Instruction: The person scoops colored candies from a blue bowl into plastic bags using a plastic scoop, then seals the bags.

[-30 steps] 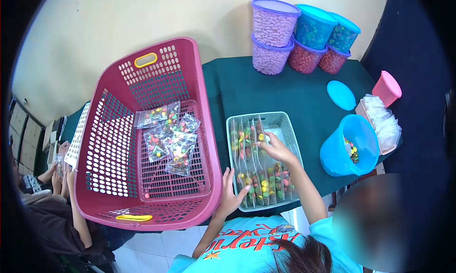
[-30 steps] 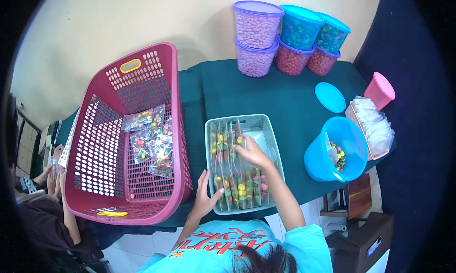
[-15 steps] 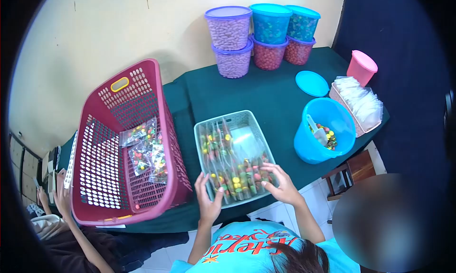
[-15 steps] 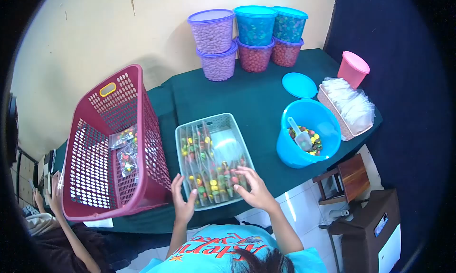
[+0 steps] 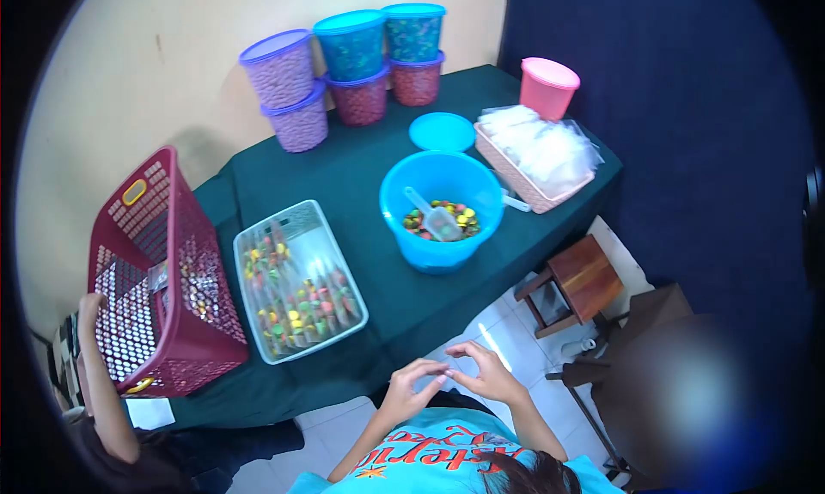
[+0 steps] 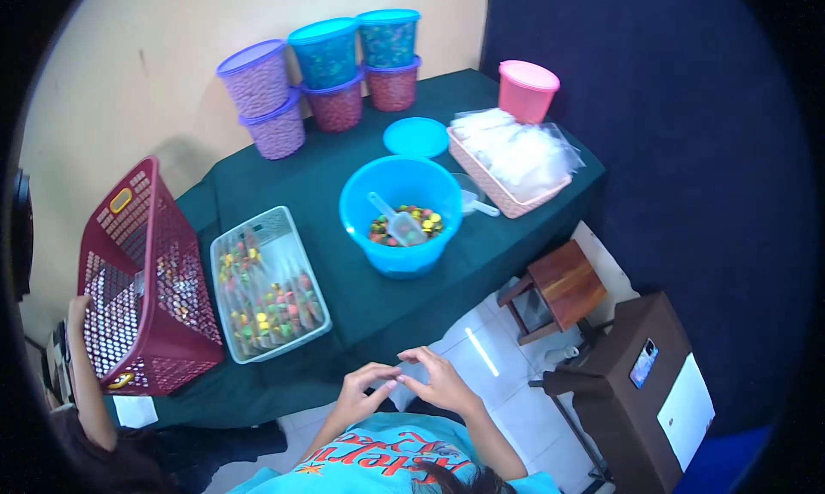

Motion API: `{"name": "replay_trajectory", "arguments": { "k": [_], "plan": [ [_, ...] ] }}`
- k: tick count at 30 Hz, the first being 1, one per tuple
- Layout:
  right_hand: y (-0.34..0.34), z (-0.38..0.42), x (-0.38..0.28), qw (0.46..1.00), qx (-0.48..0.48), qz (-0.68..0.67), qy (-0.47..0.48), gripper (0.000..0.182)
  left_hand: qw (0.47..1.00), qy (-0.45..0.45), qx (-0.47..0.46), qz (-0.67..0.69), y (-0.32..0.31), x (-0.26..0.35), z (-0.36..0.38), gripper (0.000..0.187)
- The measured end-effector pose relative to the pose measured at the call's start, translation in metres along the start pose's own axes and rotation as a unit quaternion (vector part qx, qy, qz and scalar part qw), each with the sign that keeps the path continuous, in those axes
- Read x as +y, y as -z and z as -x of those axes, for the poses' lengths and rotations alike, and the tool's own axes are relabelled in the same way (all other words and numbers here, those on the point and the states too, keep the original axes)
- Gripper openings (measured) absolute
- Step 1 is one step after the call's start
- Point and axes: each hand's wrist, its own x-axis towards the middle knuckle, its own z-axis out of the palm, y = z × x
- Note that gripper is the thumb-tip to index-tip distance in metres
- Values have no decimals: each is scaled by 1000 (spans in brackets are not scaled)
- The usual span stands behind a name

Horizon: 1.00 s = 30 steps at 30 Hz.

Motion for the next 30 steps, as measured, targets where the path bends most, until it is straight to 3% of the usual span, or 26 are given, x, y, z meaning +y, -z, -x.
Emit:
{"name": "replay_trajectory", "arguments": {
  "k": [2,6,8,12,14,16,20,27,30],
  "plan": [
    [18,24,7,999,43,13,-9,33,993,63,-53,82,-30,6,-7,19],
    [51,65,22,990,130,-3,-48,40,981,59,-135,124,-69,-1,-28,20],
    [63,75,26,982,167,-36,-82,42,961,119,-202,145,-79,7,-40,20],
    [79,81,41,969,212,-73,-108,41,931,145,-259,212,-98,3,-68,22],
    [89,79,47,965,223,-77,-111,41,929,115,-281,212,-103,-1,-84,23],
    [102,73,57,963,233,-79,-112,41,908,150,-329,211,-109,-4,-105,24],
    [140,50,71,960,250,-61,-113,39,885,170,-357,246,-125,-8,-159,26],
    [216,-4,73,950,293,7,-104,39,884,117,-395,219,-145,-2,-258,27],
    [223,-16,86,943,314,5,-106,39,876,155,-393,233,-150,-13,-275,27]
  ]
}}
